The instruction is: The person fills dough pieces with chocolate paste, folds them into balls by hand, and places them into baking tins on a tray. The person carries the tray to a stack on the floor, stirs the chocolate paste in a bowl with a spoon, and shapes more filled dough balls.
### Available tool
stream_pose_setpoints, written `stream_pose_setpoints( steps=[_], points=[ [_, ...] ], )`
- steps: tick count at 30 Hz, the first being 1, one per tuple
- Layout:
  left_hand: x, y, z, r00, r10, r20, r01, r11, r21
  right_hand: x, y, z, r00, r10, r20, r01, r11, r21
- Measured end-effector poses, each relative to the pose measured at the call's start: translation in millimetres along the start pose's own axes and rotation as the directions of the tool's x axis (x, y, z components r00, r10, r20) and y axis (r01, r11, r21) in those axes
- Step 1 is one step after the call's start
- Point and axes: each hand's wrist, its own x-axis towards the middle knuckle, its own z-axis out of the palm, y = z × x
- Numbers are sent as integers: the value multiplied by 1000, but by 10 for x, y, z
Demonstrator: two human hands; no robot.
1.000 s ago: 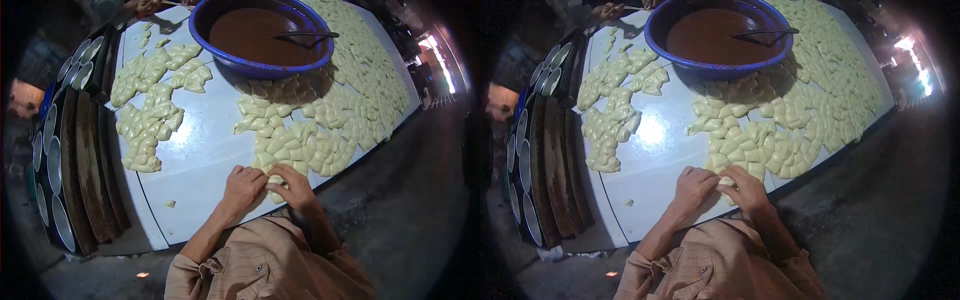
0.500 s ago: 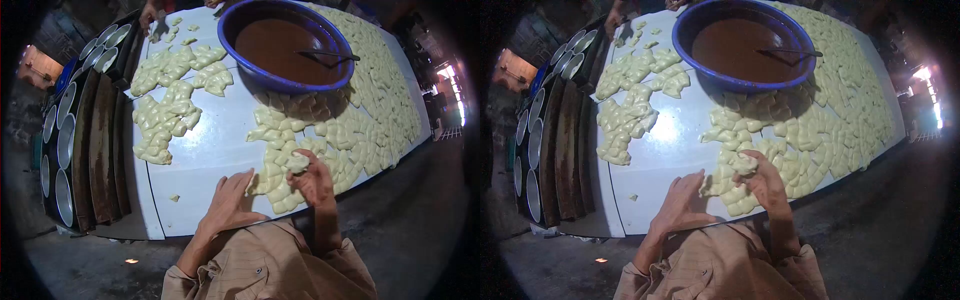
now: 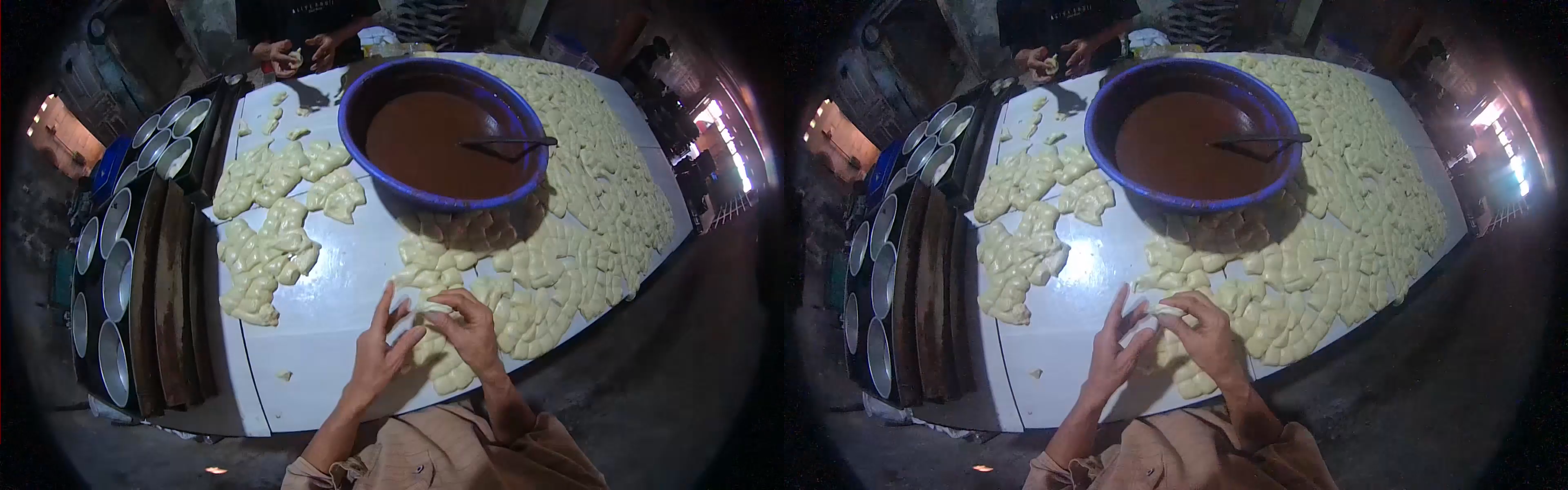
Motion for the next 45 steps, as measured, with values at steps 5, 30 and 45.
stream_pose_setpoints(
  steps=[5, 30, 45],
  points=[
    [337, 128, 236, 805, 591, 59, -591, 787, 175, 81, -349, 98, 987, 138, 76, -156, 772, 617],
    [491, -92, -122, 981, -192, 16, 193, 981, -16, 2443, -505, -578, 785, 311, 536, 250, 633, -733],
    [871, 190, 245, 976, -125, 177, 202, 823, -531, 1714, -490, -296, 964, 159, 214, -248, 830, 499]
  ],
)
